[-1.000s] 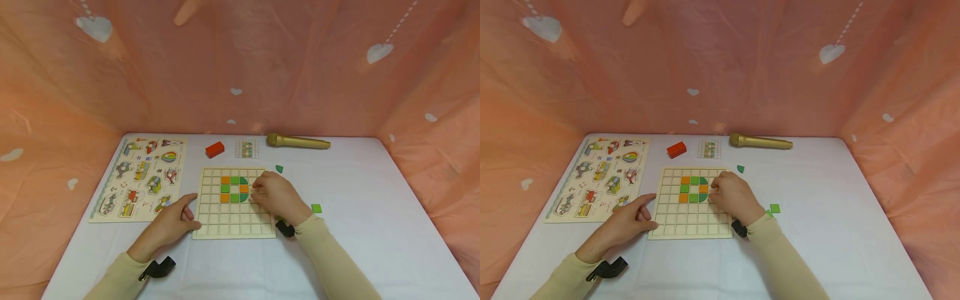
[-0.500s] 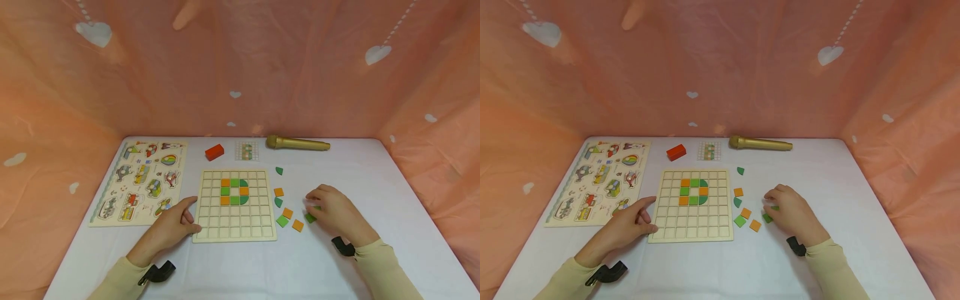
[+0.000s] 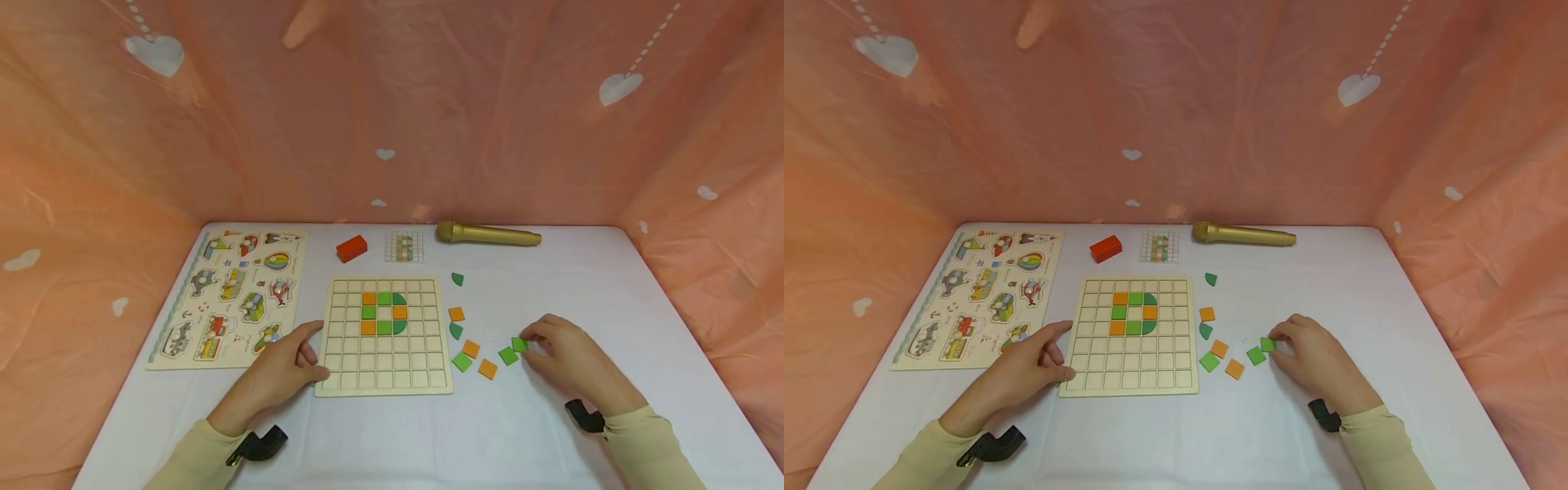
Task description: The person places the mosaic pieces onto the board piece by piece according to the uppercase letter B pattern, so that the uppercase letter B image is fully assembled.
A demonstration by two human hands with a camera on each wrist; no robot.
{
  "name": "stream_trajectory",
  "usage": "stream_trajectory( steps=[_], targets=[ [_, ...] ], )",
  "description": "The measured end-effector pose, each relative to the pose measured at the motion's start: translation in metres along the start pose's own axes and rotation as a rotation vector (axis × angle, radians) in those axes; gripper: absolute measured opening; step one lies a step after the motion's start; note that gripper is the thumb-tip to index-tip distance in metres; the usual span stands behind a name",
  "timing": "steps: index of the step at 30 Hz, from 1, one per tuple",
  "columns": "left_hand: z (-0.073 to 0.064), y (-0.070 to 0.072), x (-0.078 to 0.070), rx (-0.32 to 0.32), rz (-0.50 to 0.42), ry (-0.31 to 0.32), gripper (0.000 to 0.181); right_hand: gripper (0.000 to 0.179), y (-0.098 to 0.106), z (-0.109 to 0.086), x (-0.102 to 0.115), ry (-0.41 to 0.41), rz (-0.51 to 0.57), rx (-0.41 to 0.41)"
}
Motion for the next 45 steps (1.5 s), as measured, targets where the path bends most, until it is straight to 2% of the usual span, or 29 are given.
stream_trajectory(
  steps=[10,17,26,30,33,39,45],
  targets=[
    [-0.001,0.000,-0.001,-0.003,-0.002,0.003,0.085,0.017,0.004,0.004,0.004,0.004,0.005,-0.024],
    [-0.002,0.000,-0.001,-0.003,-0.008,-0.021,0.086,0.017,0.006,0.019,0.022,0.016,0.016,-0.022],
    [-0.001,0.000,0.001,-0.006,-0.005,-0.019,0.087,0.019,0.005,0.050,0.068,0.092,0.048,-0.006],
    [-0.001,0.000,0.002,-0.001,-0.009,-0.015,0.088,0.021,0.004,0.062,0.090,0.101,0.053,0.008],
    [-0.002,0.001,0.002,-0.001,-0.005,-0.015,0.087,0.024,0.003,0.072,0.107,0.134,0.052,0.005],
    [-0.001,0.002,0.002,-0.008,0.014,-0.010,0.085,0.021,0.000,0.090,0.144,0.253,0.038,-0.028],
    [0.002,0.001,0.002,-0.012,0.011,-0.007,0.085,0.014,-0.008,0.095,0.178,0.305,0.033,-0.028]
  ],
)
Point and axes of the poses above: each hand's wrist, its own z-axis towards the middle knuckle, its own y-axis out of the back of the hand, x = y × z, the point moved 3 cm from there along z, towards the middle knuckle, and after that the axes turned 15 degrees about -z, right-handed, at the moved point
